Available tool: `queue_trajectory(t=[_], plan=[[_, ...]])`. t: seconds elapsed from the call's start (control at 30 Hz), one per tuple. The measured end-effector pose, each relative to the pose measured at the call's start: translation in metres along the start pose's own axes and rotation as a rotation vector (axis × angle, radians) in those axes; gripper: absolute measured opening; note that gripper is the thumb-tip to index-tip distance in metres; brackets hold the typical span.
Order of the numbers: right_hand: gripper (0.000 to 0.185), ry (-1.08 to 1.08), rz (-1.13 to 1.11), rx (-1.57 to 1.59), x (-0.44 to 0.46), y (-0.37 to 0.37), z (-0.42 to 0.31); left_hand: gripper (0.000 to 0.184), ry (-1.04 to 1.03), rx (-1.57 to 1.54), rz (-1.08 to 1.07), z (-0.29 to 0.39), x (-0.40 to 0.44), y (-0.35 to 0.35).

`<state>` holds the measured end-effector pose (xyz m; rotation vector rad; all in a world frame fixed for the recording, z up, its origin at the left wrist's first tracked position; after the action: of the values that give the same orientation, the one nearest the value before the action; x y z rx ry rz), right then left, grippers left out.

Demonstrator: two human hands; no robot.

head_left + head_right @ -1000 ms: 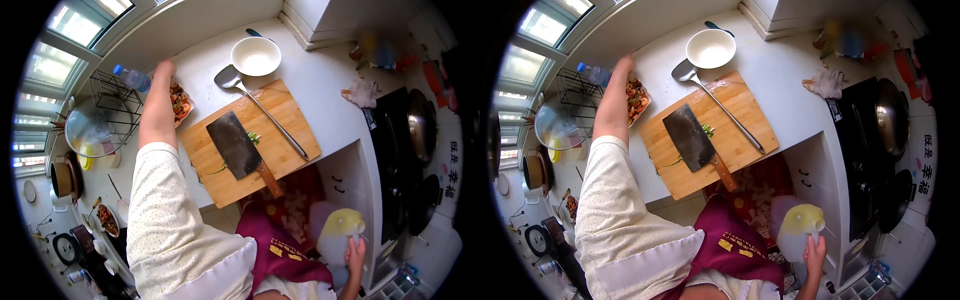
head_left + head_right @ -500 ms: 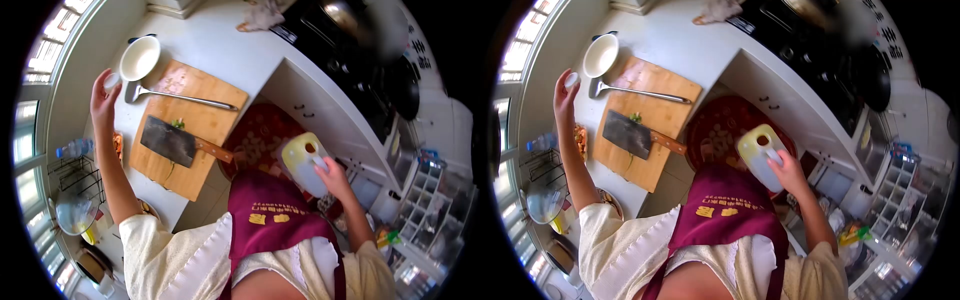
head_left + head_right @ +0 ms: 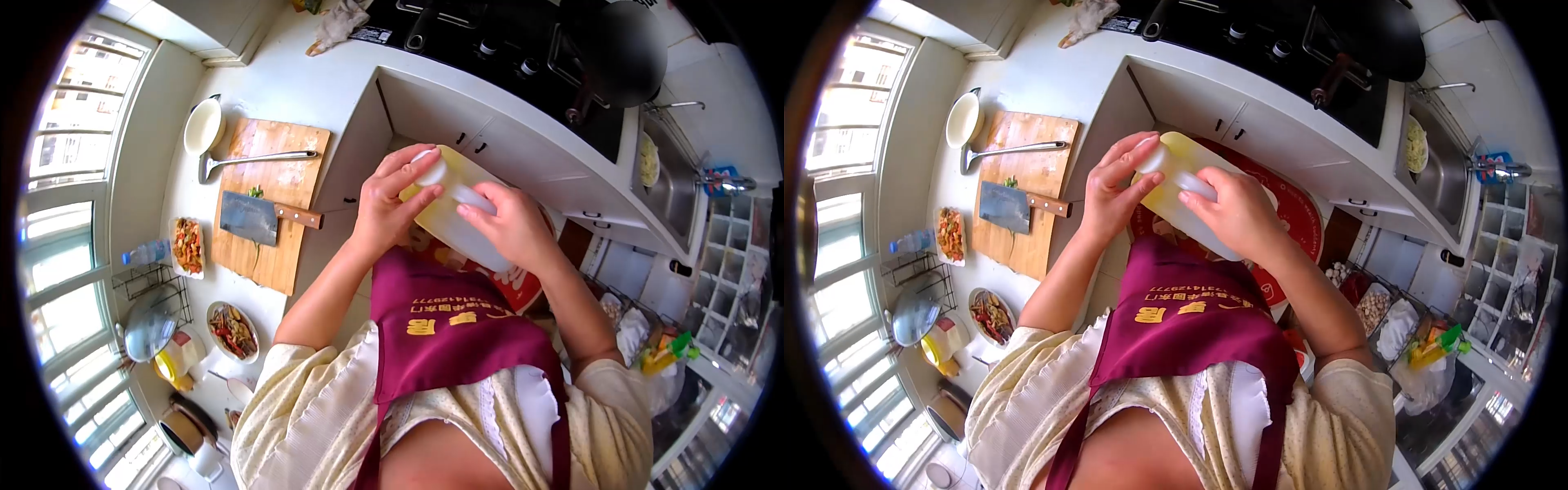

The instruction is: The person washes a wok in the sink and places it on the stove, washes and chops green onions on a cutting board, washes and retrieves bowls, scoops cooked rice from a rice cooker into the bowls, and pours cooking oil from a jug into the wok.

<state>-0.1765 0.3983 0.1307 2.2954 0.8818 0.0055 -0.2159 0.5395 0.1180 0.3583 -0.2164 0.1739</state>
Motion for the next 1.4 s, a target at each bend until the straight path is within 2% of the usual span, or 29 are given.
queue_trajectory(t=[0.07,0.1,0.2,0.23,0.33,0.37,0.47,0.57,0.73,0.8,0.87,0.93,0.97,1.03,1.07,1.1,1.17,1.27,1.33,1.4], plan=[[0.026,0.088,0.024,0.028,0.005,0.005,-0.006,0.043,0.005,0.070,0.058,0.005,0.002,0.009],[0.025,0.133,0.032,0.042,0.009,0.007,-0.011,0.043,0.054,-0.030,0.019,0.001,0.004,0.010],[0.024,0.134,-0.044,0.048,0.027,0.009,-0.028,0.044,-0.202,-0.180,-0.087,-0.002,0.014,0.023],[0.023,0.117,-0.080,0.026,0.034,0.011,-0.036,0.044,-0.193,-0.215,-0.113,0.000,0.018,0.029],[0.019,0.097,-0.179,0.109,0.063,0.008,-0.056,0.042,-0.344,0.123,0.125,0.027,0.025,0.066],[0.018,0.123,-0.186,0.077,0.073,0.008,-0.071,0.046,-0.366,0.199,0.279,0.033,0.025,0.079],[0.023,0.254,-0.142,0.077,0.109,0.004,-0.112,0.046,-0.344,0.319,0.600,0.028,0.029,0.118],[0.024,0.251,-0.188,0.046,0.154,-0.007,-0.151,0.043,-0.272,0.266,0.678,0.019,0.055,0.170],[0.025,0.393,-0.143,0.051,0.231,-0.033,-0.208,0.043,-0.275,0.376,0.603,-0.005,0.105,0.262],[0.025,0.423,-0.138,0.056,0.260,-0.048,-0.223,0.052,-0.189,0.142,0.538,-0.047,0.125,0.300],[0.026,0.416,-0.128,0.104,0.297,-0.066,-0.223,0.061,0.039,0.396,0.823,-0.110,0.110,0.373],[0.028,0.429,-0.109,0.120,0.315,-0.085,-0.231,0.060,0.300,0.403,0.987,-0.141,0.071,0.423],[0.029,0.509,-0.097,0.100,0.332,-0.099,-0.234,0.058,0.277,0.440,1.006,-0.137,0.059,0.430],[0.026,0.475,-0.147,0.081,0.355,-0.115,-0.246,0.055,0.137,0.403,0.976,-0.130,0.045,0.427],[0.029,0.540,-0.071,0.104,0.367,-0.118,-0.252,0.053,0.192,0.374,0.966,-0.127,0.039,0.421],[0.033,0.510,-0.076,0.065,0.384,-0.125,-0.247,0.053,0.203,0.465,0.969,-0.116,0.039,0.411],[0.034,0.481,-0.062,0.059,0.401,-0.128,-0.253,0.052,0.178,0.440,0.920,-0.102,0.041,0.391],[0.033,0.417,-0.242,-0.072,0.397,-0.137,-0.259,0.047,0.097,0.413,0.849,-0.077,0.053,0.339],[0.036,0.482,-0.219,-0.069,0.385,-0.111,-0.256,0.037,-0.016,0.332,0.818,-0.067,0.062,0.302],[0.039,0.636,0.042,-0.028,0.356,-0.051,-0.234,0.030,-0.130,0.158,0.629,-0.056,0.074,0.246]])
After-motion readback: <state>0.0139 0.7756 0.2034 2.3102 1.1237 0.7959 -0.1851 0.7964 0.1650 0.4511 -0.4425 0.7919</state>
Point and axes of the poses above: each hand's wrist, its own x-axis towards the middle knuckle, its own y-axis out of the back of the hand, z = x × y, the point moved 10 cm from there along x, towards the middle knuckle
